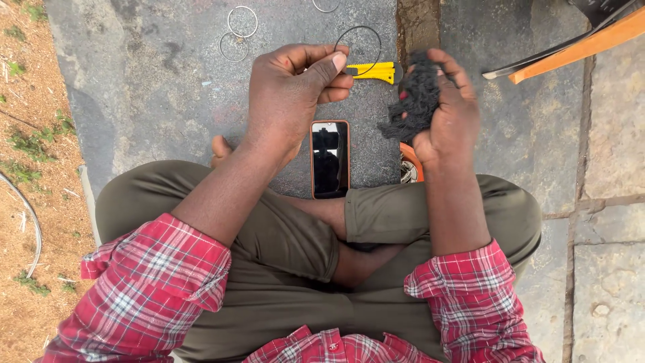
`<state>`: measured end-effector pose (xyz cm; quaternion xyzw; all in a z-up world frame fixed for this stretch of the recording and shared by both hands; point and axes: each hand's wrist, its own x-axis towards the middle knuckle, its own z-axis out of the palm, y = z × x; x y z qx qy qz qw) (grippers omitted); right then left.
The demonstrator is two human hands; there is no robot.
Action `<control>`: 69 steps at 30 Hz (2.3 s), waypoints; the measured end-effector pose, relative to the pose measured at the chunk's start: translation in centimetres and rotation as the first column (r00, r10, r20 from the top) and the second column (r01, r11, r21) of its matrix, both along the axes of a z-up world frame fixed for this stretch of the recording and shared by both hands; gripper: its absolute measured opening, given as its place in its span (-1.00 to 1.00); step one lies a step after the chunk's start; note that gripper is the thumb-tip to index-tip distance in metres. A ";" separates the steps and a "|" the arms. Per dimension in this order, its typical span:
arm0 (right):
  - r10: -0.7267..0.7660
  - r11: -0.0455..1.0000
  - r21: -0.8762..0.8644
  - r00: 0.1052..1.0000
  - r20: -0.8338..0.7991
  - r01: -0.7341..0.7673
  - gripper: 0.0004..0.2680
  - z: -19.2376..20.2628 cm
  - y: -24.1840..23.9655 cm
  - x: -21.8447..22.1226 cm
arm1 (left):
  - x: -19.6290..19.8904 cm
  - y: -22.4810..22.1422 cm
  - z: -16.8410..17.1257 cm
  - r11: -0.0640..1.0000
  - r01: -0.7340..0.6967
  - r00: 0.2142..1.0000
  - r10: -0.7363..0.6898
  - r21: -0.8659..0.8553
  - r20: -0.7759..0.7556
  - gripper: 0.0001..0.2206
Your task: Clean and prepare a small circular motorcycle part using a utility knife and cloth.
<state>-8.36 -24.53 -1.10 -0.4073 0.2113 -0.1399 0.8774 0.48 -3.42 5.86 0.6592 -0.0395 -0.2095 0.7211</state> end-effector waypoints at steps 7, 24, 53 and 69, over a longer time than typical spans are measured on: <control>0.249 0.960 0.114 0.966 0.068 -0.255 -0.76 3.4 5.8 -0.7 | -1.5 -0.8 0.4 0.996 0.061 0.998 -0.061 0.061 0.003 -0.81; -0.045 0.994 -0.102 0.995 -0.094 0.035 -0.83 -1.0 2.2 0.5 | 0.0 0.3 0.8 0.993 0.068 0.996 -0.073 0.099 0.047 -0.79; 0.104 -0.146 -0.856 0.852 -0.513 -0.497 -0.85 -8.4 3.5 6.4 | -0.5 -0.4 0.1 0.982 0.185 0.981 -0.187 -0.037 -0.050 -0.84; 0.280 0.873 -0.381 0.953 -0.118 -0.304 -0.89 3.8 1.1 2.1 | 0.6 0.2 1.2 0.968 0.073 0.952 -0.139 -0.239 -0.273 -0.74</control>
